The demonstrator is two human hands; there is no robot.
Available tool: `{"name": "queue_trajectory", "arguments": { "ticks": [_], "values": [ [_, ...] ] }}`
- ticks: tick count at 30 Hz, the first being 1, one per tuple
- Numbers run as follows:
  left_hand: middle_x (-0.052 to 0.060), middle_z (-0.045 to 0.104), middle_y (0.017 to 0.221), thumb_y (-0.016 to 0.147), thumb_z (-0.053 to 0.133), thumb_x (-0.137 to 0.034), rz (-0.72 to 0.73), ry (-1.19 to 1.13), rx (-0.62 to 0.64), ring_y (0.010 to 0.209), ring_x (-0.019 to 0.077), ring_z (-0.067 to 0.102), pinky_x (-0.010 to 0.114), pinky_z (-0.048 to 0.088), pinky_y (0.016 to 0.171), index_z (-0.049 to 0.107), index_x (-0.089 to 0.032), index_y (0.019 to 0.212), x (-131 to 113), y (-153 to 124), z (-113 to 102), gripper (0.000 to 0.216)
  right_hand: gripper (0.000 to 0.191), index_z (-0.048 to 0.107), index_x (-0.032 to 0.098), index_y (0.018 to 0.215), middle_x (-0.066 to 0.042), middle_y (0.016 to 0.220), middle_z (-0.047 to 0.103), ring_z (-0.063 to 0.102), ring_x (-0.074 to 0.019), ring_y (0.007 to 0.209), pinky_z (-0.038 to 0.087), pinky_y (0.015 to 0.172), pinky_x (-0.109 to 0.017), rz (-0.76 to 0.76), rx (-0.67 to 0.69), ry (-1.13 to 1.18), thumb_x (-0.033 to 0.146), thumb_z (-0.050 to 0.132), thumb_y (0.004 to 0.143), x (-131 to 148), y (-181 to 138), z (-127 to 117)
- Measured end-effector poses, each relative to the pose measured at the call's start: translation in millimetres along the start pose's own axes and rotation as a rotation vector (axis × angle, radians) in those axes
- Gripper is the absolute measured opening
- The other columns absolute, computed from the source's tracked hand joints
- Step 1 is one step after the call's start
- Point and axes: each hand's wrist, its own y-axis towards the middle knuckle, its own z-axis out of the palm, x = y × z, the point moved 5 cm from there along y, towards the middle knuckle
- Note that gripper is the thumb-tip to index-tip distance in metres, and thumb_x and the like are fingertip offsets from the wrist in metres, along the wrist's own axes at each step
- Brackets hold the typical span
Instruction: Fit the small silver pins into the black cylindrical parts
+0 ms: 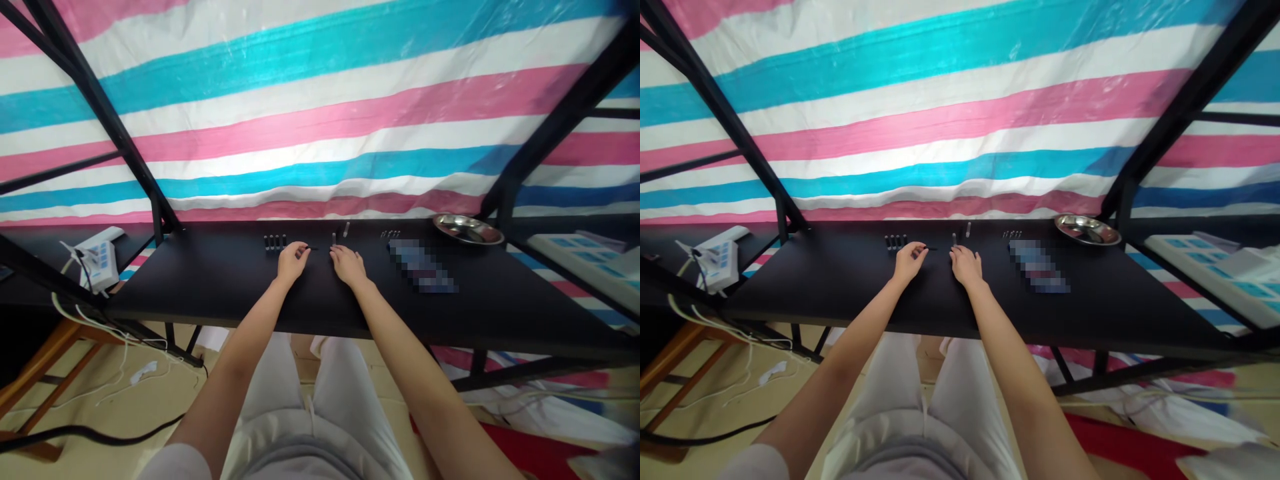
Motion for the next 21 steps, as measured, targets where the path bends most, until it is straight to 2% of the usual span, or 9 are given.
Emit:
{"name": "queue_trajectory", "arguments": {
  "ticks": [4, 8, 14, 18, 21],
  "values": [
    [0.003, 0.065, 0.081, 0.078, 0.056, -0.022, -0.03, -0.006, 0.001, 0.064, 0.0095, 0.054, 0.024, 0.047, 0.067, 0.061, -0.016, 0.089, 0, 0, -1, 0.014, 0.038, 0.062, 0.018, 0.104, -0.011, 0.115, 0.058, 0.05, -0.0224, 0.106, 0.039, 0.09, -0.037, -0.103, -0.029, 0.047, 0.03, 0.029, 0.091, 7, 2, -3],
    [0.003, 0.065, 0.081, 0.078, 0.056, -0.022, -0.05, -0.024, -0.001, 0.064, 0.0096, 0.055, 0.024, 0.047, 0.067, 0.062, -0.016, 0.088, -2, 0, -2, 0.013, 0.032, 0.063, 0.017, 0.091, -0.01, 0.098, 0.061, 0.054, -0.0216, 0.094, 0.041, 0.083, -0.033, -0.154, -0.111, 0.142, 0.03, 0.033, 0.088, 9, 1, -7],
    [0.003, 0.065, 0.082, 0.078, 0.056, -0.022, -0.064, -0.04, -0.01, 0.063, 0.0095, 0.055, 0.024, 0.047, 0.066, 0.062, -0.016, 0.087, -1, 0, -3, 0.013, 0.023, 0.057, 0.017, 0.09, -0.009, 0.087, 0.061, 0.056, -0.0192, 0.081, 0.043, 0.078, -0.032, -0.101, -0.262, 0.36, 0.024, 0.038, 0.082, 1, 2, -13],
    [0.003, 0.065, 0.081, 0.078, 0.056, -0.023, -0.057, -0.039, -0.001, 0.063, 0.0096, 0.055, 0.024, 0.047, 0.067, 0.061, -0.016, 0.087, 0, 1, -2, 0.013, 0.025, 0.057, 0.015, 0.093, -0.009, 0.086, 0.061, 0.056, -0.0194, 0.079, 0.044, 0.076, -0.032, -0.047, -0.251, 0.35, 0.023, 0.038, 0.08, -4, 3, -11],
    [0.003, 0.065, 0.08, 0.078, 0.056, -0.023, -0.06, -0.028, 0.003, 0.063, 0.0095, 0.054, 0.024, 0.047, 0.065, 0.061, -0.016, 0.087, 1, 0, -1, 0.013, 0.027, 0.06, 0.016, 0.096, -0.009, 0.087, 0.06, 0.054, -0.021, 0.084, 0.043, 0.078, -0.033, -0.124, -0.179, 0.217, 0.023, 0.039, 0.081, 3, 3, -8]
  ]
}}
